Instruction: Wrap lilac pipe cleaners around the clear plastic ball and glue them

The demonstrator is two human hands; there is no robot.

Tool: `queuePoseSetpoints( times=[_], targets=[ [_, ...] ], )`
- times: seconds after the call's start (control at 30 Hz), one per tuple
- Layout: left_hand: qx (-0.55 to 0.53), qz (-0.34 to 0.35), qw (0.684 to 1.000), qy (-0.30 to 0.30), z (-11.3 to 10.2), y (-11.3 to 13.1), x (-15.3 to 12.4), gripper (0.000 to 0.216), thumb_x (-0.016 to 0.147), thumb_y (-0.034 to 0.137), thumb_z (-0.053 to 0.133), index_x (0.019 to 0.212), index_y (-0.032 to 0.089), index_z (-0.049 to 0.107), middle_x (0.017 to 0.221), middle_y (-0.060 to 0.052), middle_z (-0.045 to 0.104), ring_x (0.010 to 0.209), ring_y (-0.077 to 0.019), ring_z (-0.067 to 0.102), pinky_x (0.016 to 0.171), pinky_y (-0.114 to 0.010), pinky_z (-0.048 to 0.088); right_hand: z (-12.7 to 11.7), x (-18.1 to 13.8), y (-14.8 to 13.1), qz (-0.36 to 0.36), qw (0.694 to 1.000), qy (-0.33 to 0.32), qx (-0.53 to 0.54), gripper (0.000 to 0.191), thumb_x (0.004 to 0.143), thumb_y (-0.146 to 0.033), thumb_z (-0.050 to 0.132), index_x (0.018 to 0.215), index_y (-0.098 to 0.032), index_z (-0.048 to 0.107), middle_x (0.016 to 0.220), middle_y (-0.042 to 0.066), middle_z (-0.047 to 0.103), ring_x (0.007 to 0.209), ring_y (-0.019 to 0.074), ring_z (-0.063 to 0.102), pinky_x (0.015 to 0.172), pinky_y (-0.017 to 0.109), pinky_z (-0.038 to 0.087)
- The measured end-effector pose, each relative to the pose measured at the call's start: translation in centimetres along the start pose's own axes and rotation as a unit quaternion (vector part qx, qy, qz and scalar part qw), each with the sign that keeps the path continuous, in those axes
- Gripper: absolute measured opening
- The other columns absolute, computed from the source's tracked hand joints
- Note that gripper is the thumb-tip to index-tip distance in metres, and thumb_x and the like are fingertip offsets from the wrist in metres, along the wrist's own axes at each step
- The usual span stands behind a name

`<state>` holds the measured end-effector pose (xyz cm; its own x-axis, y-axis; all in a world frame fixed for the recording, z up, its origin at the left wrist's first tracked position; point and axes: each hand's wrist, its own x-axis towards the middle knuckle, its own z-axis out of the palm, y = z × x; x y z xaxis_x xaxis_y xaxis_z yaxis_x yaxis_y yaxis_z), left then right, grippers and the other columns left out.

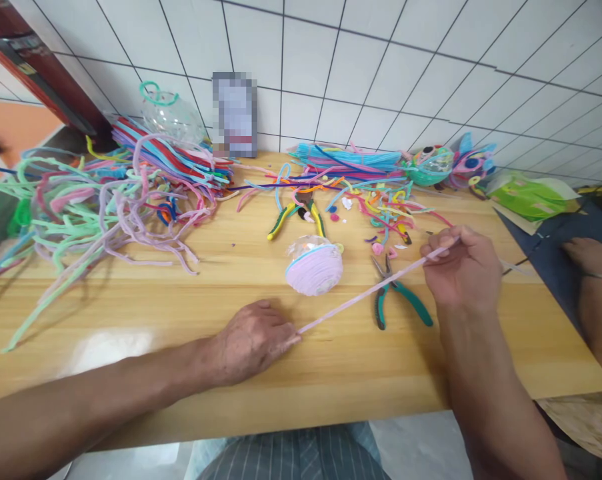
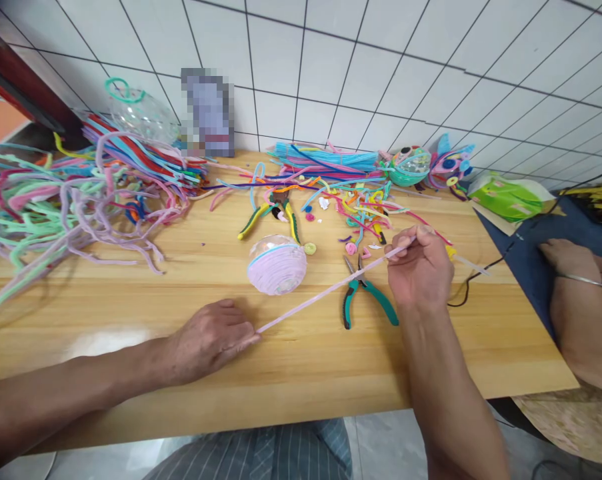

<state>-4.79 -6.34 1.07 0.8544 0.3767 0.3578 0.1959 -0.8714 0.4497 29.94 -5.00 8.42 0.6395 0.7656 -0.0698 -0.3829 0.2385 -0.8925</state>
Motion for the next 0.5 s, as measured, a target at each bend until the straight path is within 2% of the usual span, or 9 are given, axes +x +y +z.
queuePoseSetpoints(
  times=[0.2,0.27,0.4,0.5],
  targets=[
    [-0.092,-0.086,0.991,0.054,-0.8,0.1,0.4,0.041,0.114,0.031,0.043,0.081,0.018,0.064,0.066,0.001,0.066,0.061,-0.0118,0.060,0.064,-0.024,0.045,0.0,0.8,-0.1,0.007,1.000,0.018,0.007,0.039,0.096,-0.014,0.038,0.059,-0.021,0.049,0.051,-0.004,0.040,0.044,0.0098,0.032,0.043,0.022,0.034],
    [-0.135,-0.109,0.984,0.048,-1.1,0.2,0.5,0.037,0.113,0.031,0.045,0.085,0.018,0.065,0.070,0.001,0.067,0.064,-0.0113,0.061,0.065,-0.023,0.046,-0.1,1.2,0.0,0.019,1.000,0.023,0.009,0.041,0.097,-0.015,0.036,0.059,-0.022,0.049,0.051,-0.004,0.040,0.043,0.0105,0.032,0.041,0.023,0.033],
    [-0.202,-0.141,0.969,0.020,-1.6,0.5,0.5,0.034,0.112,0.032,0.046,0.087,0.018,0.063,0.072,0.002,0.064,0.065,-0.0105,0.058,0.067,-0.022,0.047,-0.1,1.6,0.3,0.027,0.999,0.036,0.006,0.041,0.102,-0.020,0.043,0.062,-0.020,0.054,0.055,-0.004,0.045,0.045,0.0093,0.040,0.043,0.022,0.033],
    [-0.239,-0.154,0.959,-0.001,-1.9,0.6,0.6,0.035,0.112,0.033,0.043,0.084,0.018,0.059,0.071,0.003,0.059,0.064,-0.0098,0.053,0.064,-0.022,0.044,0.2,1.5,0.4,0.013,0.999,0.048,-0.002,0.050,0.105,-0.019,0.034,0.061,-0.019,0.056,0.055,-0.003,0.046,0.045,0.0091,0.043,0.042,0.023,0.034]
  ],
)
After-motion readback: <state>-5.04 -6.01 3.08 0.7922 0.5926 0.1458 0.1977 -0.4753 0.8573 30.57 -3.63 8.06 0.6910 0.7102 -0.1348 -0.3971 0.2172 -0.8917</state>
